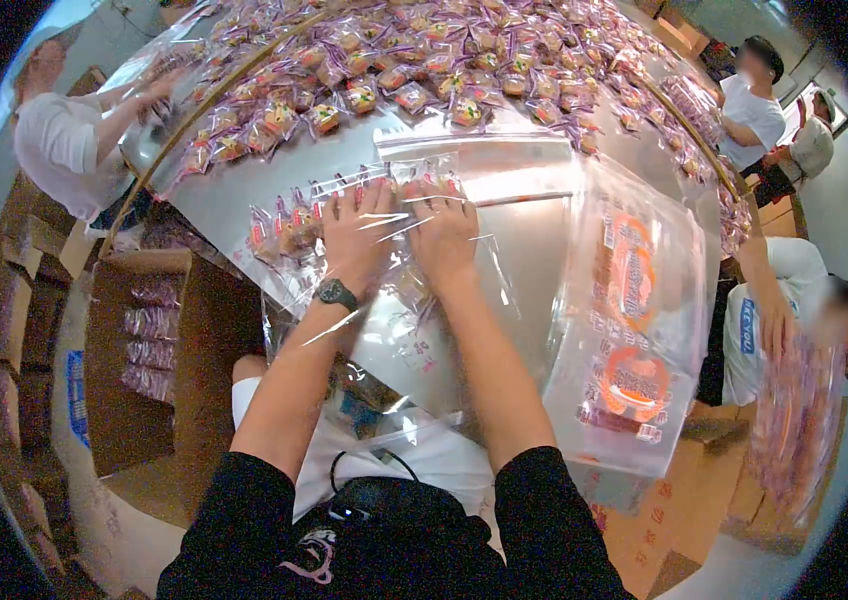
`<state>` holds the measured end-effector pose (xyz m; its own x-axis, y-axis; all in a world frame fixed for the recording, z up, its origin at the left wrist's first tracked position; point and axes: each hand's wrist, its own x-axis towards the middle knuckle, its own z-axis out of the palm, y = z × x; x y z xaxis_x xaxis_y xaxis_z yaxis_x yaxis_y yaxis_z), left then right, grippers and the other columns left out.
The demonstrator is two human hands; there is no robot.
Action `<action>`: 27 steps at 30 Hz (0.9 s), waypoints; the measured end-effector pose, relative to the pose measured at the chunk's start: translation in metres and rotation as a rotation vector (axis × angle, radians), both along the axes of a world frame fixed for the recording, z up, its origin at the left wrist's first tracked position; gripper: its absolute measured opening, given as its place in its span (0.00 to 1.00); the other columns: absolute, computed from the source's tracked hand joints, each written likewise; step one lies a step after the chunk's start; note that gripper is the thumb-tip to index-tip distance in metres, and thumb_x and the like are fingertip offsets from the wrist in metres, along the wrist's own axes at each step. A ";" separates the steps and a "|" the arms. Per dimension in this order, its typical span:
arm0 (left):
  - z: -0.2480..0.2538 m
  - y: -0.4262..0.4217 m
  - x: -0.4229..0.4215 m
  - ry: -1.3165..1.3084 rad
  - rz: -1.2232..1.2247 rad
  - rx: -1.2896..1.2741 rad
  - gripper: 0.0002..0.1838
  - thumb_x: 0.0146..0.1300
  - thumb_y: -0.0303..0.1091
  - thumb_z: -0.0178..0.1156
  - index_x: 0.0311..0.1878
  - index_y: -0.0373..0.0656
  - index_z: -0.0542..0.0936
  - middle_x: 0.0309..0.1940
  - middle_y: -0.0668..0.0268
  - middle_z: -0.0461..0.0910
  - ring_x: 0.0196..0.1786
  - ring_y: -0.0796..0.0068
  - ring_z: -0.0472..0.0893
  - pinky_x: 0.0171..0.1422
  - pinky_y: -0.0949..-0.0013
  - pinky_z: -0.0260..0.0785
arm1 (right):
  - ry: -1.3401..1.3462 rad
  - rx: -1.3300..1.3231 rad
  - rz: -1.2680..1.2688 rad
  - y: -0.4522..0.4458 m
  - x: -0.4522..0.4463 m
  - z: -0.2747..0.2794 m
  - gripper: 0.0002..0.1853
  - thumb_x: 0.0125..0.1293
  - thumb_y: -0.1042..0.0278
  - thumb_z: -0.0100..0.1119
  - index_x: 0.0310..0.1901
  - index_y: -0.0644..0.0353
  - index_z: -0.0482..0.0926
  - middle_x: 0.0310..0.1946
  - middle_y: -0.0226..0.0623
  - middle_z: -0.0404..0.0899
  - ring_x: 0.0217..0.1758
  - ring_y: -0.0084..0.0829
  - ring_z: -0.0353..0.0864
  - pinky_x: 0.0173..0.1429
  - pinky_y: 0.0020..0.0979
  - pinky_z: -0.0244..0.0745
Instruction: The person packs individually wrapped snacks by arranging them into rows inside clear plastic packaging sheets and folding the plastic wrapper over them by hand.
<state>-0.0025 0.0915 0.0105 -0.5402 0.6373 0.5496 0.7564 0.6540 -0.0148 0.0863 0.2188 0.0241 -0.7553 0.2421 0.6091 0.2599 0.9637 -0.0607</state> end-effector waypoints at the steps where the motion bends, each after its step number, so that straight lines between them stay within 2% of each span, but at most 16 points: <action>1: 0.002 -0.001 0.000 -0.031 0.000 -0.038 0.29 0.68 0.36 0.58 0.73 0.48 0.76 0.69 0.64 0.79 0.73 0.51 0.74 0.80 0.39 0.56 | -0.008 -0.026 -0.035 -0.003 -0.006 -0.002 0.22 0.62 0.64 0.65 0.60 0.50 0.85 0.60 0.37 0.85 0.64 0.43 0.81 0.71 0.45 0.71; 4: 0.011 -0.007 0.007 -0.167 -0.005 -0.050 0.30 0.67 0.35 0.57 0.74 0.47 0.75 0.68 0.64 0.79 0.75 0.52 0.72 0.82 0.40 0.53 | -0.017 -0.154 -0.069 -0.005 -0.018 -0.002 0.21 0.63 0.64 0.65 0.59 0.51 0.85 0.58 0.36 0.85 0.64 0.40 0.80 0.71 0.45 0.70; 5: 0.007 -0.004 0.006 -0.137 0.008 -0.022 0.31 0.67 0.34 0.58 0.75 0.47 0.73 0.70 0.64 0.78 0.76 0.53 0.71 0.84 0.40 0.51 | -0.016 -0.199 -0.071 -0.004 -0.020 -0.001 0.21 0.64 0.63 0.64 0.59 0.52 0.85 0.57 0.35 0.85 0.64 0.39 0.80 0.71 0.45 0.70; 8: -0.007 0.003 0.004 0.014 0.051 -0.020 0.32 0.66 0.34 0.59 0.75 0.47 0.73 0.72 0.64 0.76 0.76 0.55 0.71 0.83 0.40 0.52 | 0.041 0.000 -0.017 -0.005 -0.010 -0.008 0.24 0.64 0.63 0.63 0.63 0.52 0.82 0.58 0.36 0.84 0.64 0.38 0.80 0.73 0.46 0.68; 9: -0.006 0.005 0.002 0.014 0.027 0.048 0.25 0.69 0.33 0.56 0.69 0.47 0.78 0.68 0.63 0.79 0.73 0.50 0.75 0.79 0.37 0.56 | 0.006 -0.032 0.035 -0.008 -0.002 0.000 0.26 0.65 0.65 0.61 0.66 0.54 0.80 0.61 0.38 0.83 0.67 0.39 0.78 0.77 0.47 0.64; 12: 0.003 0.006 0.005 -0.049 0.025 0.045 0.25 0.69 0.34 0.56 0.70 0.46 0.77 0.70 0.63 0.78 0.74 0.50 0.73 0.79 0.35 0.55 | -0.031 -0.011 0.003 -0.014 -0.003 -0.004 0.29 0.65 0.66 0.59 0.70 0.57 0.77 0.64 0.42 0.81 0.73 0.43 0.74 0.81 0.49 0.58; 15: 0.017 0.000 0.016 -0.094 -0.037 0.022 0.26 0.70 0.35 0.55 0.72 0.43 0.75 0.74 0.58 0.74 0.76 0.48 0.70 0.82 0.38 0.53 | -0.121 -0.178 0.092 -0.014 0.002 0.011 0.34 0.65 0.66 0.59 0.74 0.61 0.71 0.67 0.49 0.78 0.79 0.49 0.66 0.85 0.53 0.52; 17: -0.002 0.001 0.015 -0.197 -0.090 -0.002 0.30 0.71 0.36 0.54 0.75 0.39 0.71 0.76 0.52 0.70 0.79 0.47 0.66 0.86 0.42 0.48 | 0.004 -0.115 0.101 -0.019 0.010 0.010 0.36 0.64 0.66 0.59 0.76 0.62 0.69 0.69 0.52 0.76 0.81 0.52 0.63 0.85 0.55 0.50; 18: 0.003 -0.005 0.031 -0.063 -0.074 0.018 0.32 0.70 0.36 0.54 0.77 0.36 0.69 0.77 0.49 0.68 0.81 0.49 0.64 0.88 0.44 0.46 | 0.069 -0.082 0.110 -0.024 0.015 0.010 0.37 0.64 0.65 0.60 0.76 0.62 0.68 0.70 0.53 0.75 0.81 0.53 0.62 0.86 0.56 0.49; 19: 0.006 -0.009 0.042 -0.082 -0.115 0.103 0.32 0.70 0.37 0.54 0.76 0.36 0.70 0.78 0.49 0.67 0.81 0.50 0.64 0.88 0.43 0.46 | 0.112 -0.176 0.170 -0.032 0.028 0.011 0.35 0.66 0.65 0.59 0.74 0.64 0.69 0.71 0.56 0.73 0.81 0.54 0.63 0.85 0.59 0.50; 20: 0.007 -0.015 0.050 -0.107 -0.154 0.183 0.32 0.70 0.37 0.54 0.75 0.35 0.71 0.79 0.49 0.67 0.81 0.51 0.64 0.88 0.43 0.47 | 0.040 -0.210 0.157 -0.040 0.042 0.010 0.34 0.67 0.64 0.59 0.74 0.65 0.69 0.71 0.56 0.72 0.80 0.55 0.64 0.84 0.59 0.52; 23: 0.009 -0.034 0.072 -0.205 -0.159 0.051 0.32 0.69 0.36 0.55 0.75 0.35 0.71 0.79 0.50 0.66 0.82 0.53 0.64 0.87 0.43 0.48 | -0.191 -0.295 0.083 -0.056 0.083 0.006 0.33 0.70 0.59 0.60 0.72 0.67 0.70 0.72 0.57 0.72 0.76 0.58 0.70 0.82 0.57 0.58; 27: 0.008 -0.026 0.063 -0.177 -0.240 0.098 0.32 0.67 0.34 0.56 0.76 0.36 0.70 0.79 0.51 0.67 0.82 0.53 0.64 0.86 0.43 0.50 | -0.037 -0.416 0.099 -0.061 0.108 -0.021 0.31 0.70 0.56 0.61 0.68 0.68 0.73 0.67 0.58 0.75 0.71 0.58 0.73 0.77 0.54 0.65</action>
<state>0.0601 0.0652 0.0182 -0.4737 0.7069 0.5252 0.8745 0.4484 0.1852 0.1939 0.1578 0.0031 -0.8068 0.3866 0.4468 0.1767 0.8795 -0.4419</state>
